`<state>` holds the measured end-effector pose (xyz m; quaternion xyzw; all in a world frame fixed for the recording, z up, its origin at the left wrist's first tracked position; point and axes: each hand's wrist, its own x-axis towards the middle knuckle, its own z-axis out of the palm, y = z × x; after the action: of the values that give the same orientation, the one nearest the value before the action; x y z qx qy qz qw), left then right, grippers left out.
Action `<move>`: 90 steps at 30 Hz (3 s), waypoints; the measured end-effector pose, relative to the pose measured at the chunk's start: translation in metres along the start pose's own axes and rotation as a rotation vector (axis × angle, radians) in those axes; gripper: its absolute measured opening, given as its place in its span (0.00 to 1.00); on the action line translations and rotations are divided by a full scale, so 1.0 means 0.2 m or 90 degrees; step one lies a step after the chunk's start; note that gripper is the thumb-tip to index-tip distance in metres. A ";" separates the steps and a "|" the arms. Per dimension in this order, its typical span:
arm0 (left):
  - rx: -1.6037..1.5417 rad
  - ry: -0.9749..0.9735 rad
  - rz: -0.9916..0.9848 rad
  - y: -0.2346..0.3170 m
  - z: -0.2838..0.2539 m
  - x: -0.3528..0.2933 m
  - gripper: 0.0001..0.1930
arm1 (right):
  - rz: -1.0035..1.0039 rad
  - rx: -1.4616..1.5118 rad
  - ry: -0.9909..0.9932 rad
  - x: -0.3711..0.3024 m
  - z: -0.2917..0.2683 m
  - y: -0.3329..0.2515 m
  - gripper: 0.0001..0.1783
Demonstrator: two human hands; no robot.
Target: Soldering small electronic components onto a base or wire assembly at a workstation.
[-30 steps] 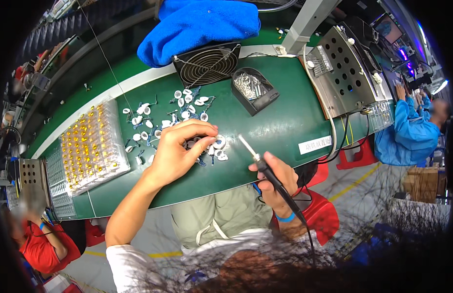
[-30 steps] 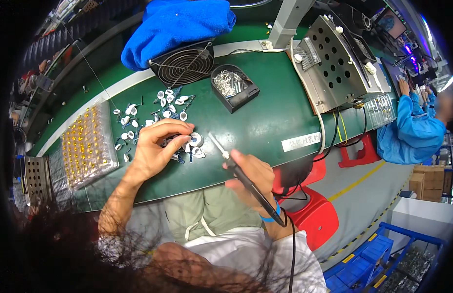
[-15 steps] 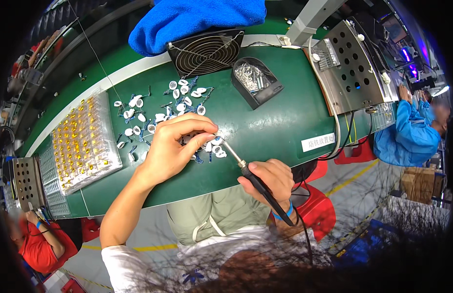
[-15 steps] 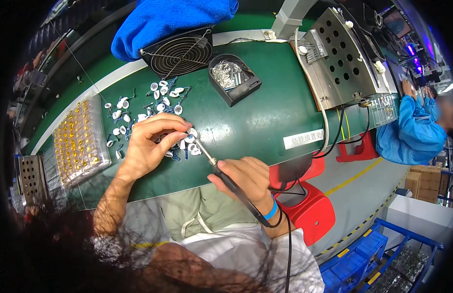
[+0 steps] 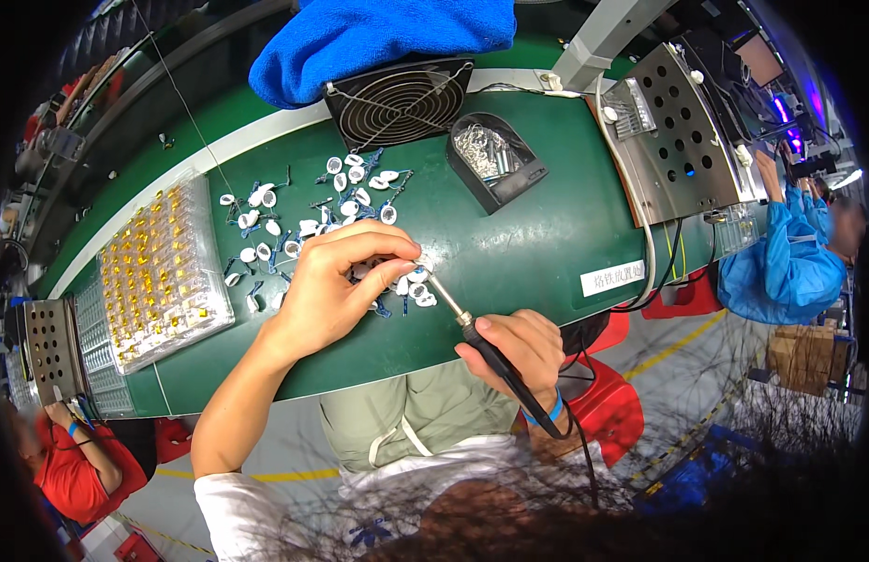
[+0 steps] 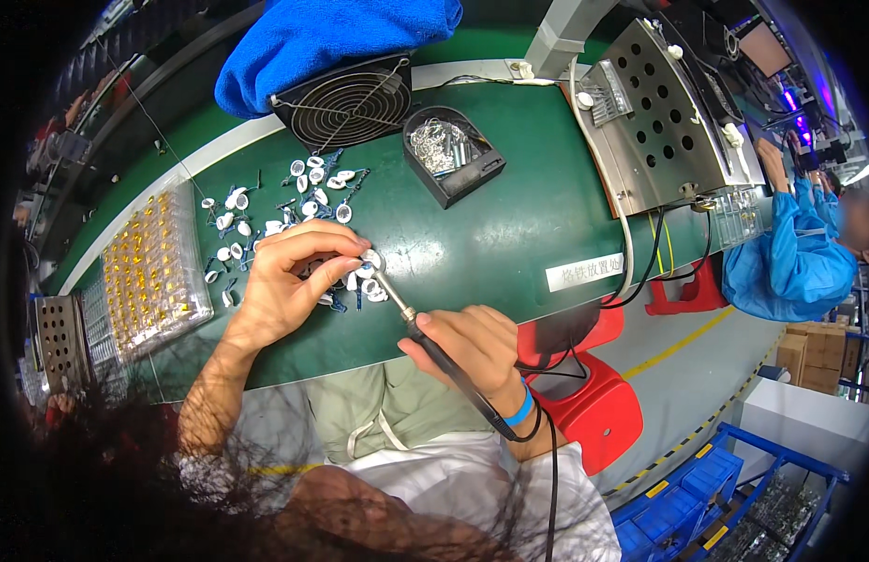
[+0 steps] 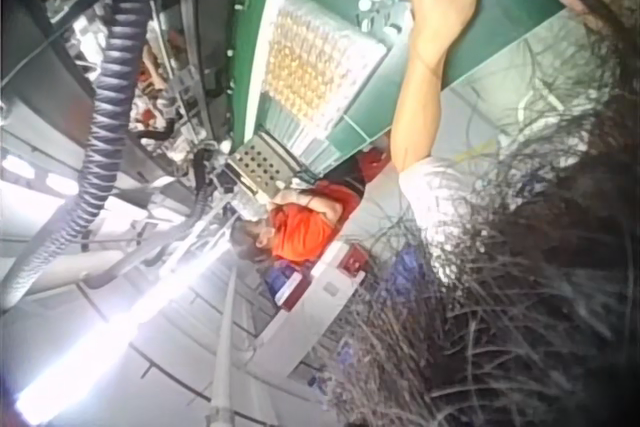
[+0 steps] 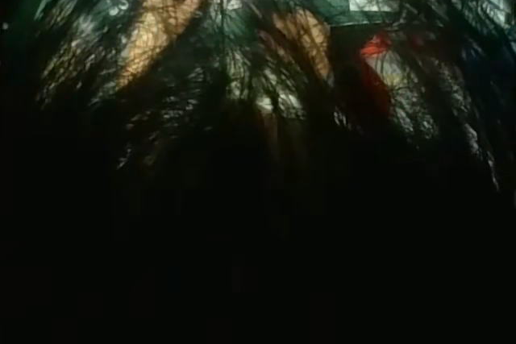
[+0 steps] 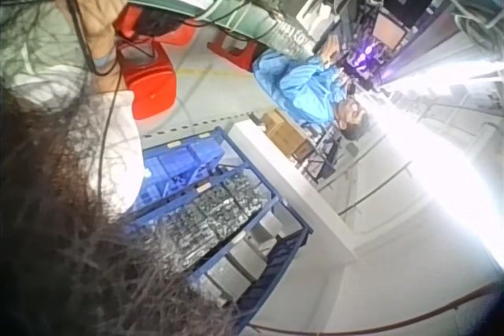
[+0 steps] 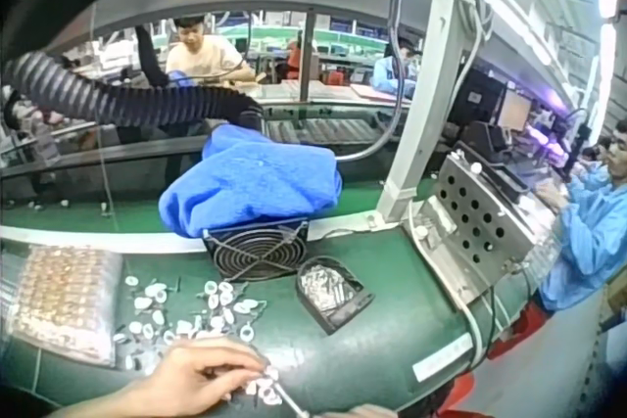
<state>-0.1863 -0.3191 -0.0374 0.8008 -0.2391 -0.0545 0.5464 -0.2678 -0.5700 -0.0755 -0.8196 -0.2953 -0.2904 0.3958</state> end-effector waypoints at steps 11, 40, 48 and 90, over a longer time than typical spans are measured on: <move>-0.009 -0.008 -0.013 0.01 0.00 0.01 0.07 | 0.001 0.013 0.016 0.00 -0.01 0.01 0.24; 0.010 0.029 0.041 0.00 0.02 0.00 0.06 | 0.073 0.030 0.071 -0.04 -0.02 0.00 0.20; -0.022 0.041 -0.005 0.02 0.03 0.00 0.09 | 0.050 0.048 0.058 0.01 -0.03 0.00 0.21; 0.060 0.040 0.060 0.02 0.03 0.00 0.13 | 0.039 0.045 0.031 -0.02 0.00 0.00 0.22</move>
<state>-0.1897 -0.3243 -0.0364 0.8148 -0.2617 0.0074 0.5172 -0.2700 -0.5722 -0.0784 -0.8066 -0.2707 -0.2875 0.4399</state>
